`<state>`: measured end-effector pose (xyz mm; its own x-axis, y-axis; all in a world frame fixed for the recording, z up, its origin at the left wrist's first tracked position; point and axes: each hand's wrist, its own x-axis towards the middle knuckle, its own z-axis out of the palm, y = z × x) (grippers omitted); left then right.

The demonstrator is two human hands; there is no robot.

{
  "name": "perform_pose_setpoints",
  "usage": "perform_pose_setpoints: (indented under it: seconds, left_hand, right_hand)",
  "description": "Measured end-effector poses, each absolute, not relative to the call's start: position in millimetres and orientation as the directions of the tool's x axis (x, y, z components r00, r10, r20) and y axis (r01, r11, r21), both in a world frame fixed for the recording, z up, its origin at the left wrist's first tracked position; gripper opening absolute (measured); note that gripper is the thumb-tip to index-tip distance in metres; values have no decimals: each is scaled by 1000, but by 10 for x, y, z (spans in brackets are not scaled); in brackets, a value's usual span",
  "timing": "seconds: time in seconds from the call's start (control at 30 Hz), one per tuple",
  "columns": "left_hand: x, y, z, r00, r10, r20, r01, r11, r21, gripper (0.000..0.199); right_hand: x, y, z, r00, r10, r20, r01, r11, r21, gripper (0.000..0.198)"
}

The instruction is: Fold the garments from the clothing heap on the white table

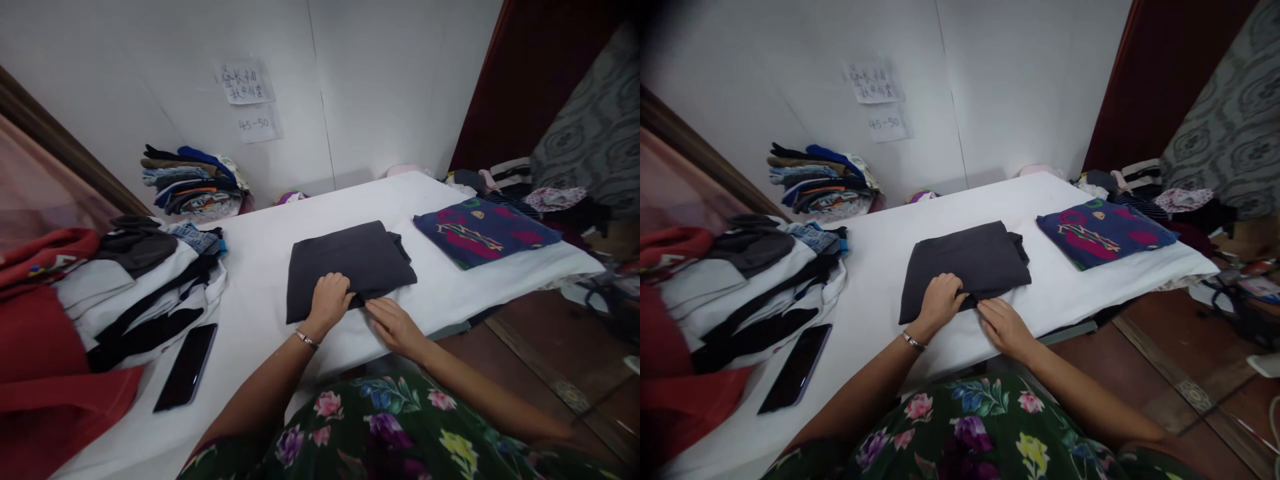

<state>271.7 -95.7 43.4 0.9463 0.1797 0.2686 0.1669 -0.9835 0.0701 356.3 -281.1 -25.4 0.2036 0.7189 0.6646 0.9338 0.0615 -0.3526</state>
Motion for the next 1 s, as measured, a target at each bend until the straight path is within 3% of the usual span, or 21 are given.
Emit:
perform_pose_setpoints:
  seconds: [0.2,0.3,0.4,0.6,0.77,0.87,1.0]
  left_hand:
    - [2664,-890,460,970,43,241,9,-990,138,22]
    - [2666,-848,522,973,48,224,5,-982,187,12]
    - [2684,-839,582,961,79,265,12,-970,245,15]
    - [2673,-878,468,952,5,307,-59,-978,200,20]
    - [2651,-889,387,954,-9,300,-76,-974,213,16]
    - [2656,-880,411,944,10,331,-66,-974,217,17]
    - [2676,-867,332,958,-17,285,-57,-990,132,40]
  right_hand:
    - [3495,-2819,-310,201,719,665,933,66,-353,53]
    - [3482,-2843,-340,195,745,638,934,58,-353,55]
    - [3490,-2840,-316,191,792,579,937,29,-348,55]
    - [3517,-2585,-122,315,901,297,917,-209,-338,48]
    - [3514,-2355,-11,440,894,85,871,-402,-282,33]
    - [3519,-2402,1,392,912,124,890,-342,-301,33]
    - [3510,-2611,-77,278,903,327,911,-140,-387,33]
